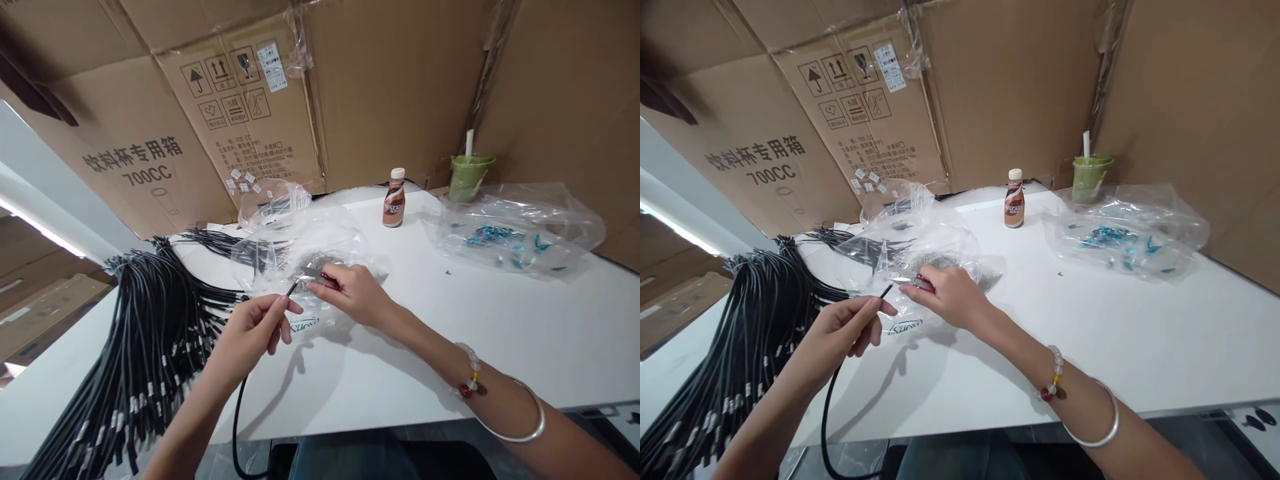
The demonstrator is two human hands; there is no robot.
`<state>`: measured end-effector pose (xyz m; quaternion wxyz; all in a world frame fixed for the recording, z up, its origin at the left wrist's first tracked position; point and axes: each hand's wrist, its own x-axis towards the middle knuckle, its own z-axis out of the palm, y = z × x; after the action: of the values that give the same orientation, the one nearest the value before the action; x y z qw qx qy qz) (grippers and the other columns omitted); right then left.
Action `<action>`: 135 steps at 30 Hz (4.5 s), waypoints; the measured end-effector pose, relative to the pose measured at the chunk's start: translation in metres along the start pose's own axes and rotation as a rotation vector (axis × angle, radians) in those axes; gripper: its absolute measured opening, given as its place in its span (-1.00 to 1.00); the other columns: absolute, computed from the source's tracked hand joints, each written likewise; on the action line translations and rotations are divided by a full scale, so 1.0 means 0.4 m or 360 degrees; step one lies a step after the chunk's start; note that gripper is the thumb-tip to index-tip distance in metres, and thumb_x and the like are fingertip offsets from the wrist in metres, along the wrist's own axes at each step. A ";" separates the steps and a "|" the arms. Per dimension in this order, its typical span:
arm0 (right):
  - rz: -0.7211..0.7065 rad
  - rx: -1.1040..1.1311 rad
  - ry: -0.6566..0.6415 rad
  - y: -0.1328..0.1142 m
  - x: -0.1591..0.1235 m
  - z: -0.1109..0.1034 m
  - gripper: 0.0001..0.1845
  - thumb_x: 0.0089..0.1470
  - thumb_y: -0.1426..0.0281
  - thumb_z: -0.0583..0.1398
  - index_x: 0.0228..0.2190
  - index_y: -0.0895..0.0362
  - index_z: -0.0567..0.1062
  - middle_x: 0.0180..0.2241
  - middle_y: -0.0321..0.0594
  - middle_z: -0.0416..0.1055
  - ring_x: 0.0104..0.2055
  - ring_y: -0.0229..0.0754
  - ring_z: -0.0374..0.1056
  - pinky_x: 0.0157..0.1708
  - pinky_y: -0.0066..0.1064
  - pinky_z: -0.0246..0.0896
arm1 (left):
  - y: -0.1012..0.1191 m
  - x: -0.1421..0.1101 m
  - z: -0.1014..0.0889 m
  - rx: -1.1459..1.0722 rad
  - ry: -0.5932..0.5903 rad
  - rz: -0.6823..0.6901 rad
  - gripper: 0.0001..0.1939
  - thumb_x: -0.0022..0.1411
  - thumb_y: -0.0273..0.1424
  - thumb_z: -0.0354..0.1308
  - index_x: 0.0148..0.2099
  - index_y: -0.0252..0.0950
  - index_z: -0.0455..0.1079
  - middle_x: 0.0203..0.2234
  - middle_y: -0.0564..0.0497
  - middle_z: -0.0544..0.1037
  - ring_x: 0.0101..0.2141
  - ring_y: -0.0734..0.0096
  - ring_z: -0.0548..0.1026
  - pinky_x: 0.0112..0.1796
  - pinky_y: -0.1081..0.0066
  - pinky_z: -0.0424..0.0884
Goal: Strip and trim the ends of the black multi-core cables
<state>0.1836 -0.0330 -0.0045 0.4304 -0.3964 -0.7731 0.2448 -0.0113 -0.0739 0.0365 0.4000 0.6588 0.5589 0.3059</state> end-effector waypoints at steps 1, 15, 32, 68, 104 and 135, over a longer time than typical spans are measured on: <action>-0.0010 -0.0033 -0.0043 0.001 0.002 -0.005 -0.51 0.19 0.06 0.09 -0.58 0.08 0.06 -0.67 -0.46 0.01 -0.62 -0.37 -0.09 -0.57 -0.47 -0.15 | -0.003 0.005 -0.003 -0.0086 -0.0012 -0.0008 -0.57 0.24 -0.03 0.03 -0.32 -0.32 0.44 -0.70 0.08 0.44 -0.70 0.54 0.28 -0.65 0.54 0.10; -0.0122 -0.0325 -0.0065 0.001 0.002 -0.005 -0.55 0.22 0.13 0.08 -0.54 0.06 0.00 -0.65 -0.46 0.03 -0.61 -0.37 -0.15 -0.56 -0.46 -0.17 | -0.031 0.007 -0.009 -0.0113 -0.0004 0.0064 -0.59 0.33 -0.14 -0.09 -0.45 -0.28 0.31 -0.88 0.22 0.16 -0.77 0.65 0.00 -0.69 0.59 -0.06; -0.0103 -0.0339 -0.0043 -0.002 0.003 -0.005 -0.53 0.20 0.15 0.11 -0.55 0.07 0.00 -0.66 -0.47 0.03 -0.62 -0.38 -0.16 -0.56 -0.46 -0.17 | -0.029 -0.007 0.000 0.0263 0.0280 0.0173 -0.67 0.28 -0.19 0.00 -0.40 -0.27 0.42 -0.79 0.20 0.26 -0.71 0.60 0.11 -0.64 0.55 0.04; -0.0050 -0.0385 -0.0011 0.002 0.001 -0.002 -0.53 0.21 0.09 0.08 -0.55 0.06 0.02 -0.67 -0.45 0.05 -0.64 -0.37 -0.12 -0.58 -0.44 -0.15 | -0.024 -0.029 0.016 0.0579 0.0552 0.0348 -0.75 0.24 -0.28 0.08 -0.34 -0.25 0.54 -0.67 0.16 0.51 -0.73 0.63 0.14 -0.69 0.53 0.03; -0.0044 -0.0475 -0.0039 0.001 -0.001 -0.001 -0.54 0.22 0.10 0.07 -0.54 0.07 0.02 -0.64 -0.42 0.09 -0.61 -0.35 -0.11 -0.55 -0.44 -0.18 | -0.026 -0.023 0.001 0.0715 0.0502 0.0446 -0.72 0.26 -0.27 0.05 -0.41 -0.26 0.49 -0.72 0.19 0.46 -0.75 0.64 0.15 -0.68 0.55 0.04; -0.0524 -0.1360 0.0112 0.014 -0.009 0.019 -0.42 0.34 0.10 -0.14 -0.48 0.18 0.42 -0.67 -0.24 0.24 -0.60 -0.22 0.21 -0.56 -0.41 -0.01 | 0.001 -0.011 -0.016 0.1419 0.0368 0.0349 -0.62 0.31 -0.25 -0.07 -0.37 -0.26 0.51 -0.70 0.09 0.45 -0.66 0.45 0.32 -0.49 0.41 0.11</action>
<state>0.1804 -0.0330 -0.0140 0.2876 -0.4184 -0.8423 -0.1811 -0.0174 -0.0770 0.0401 -0.0212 0.7831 0.6037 0.1478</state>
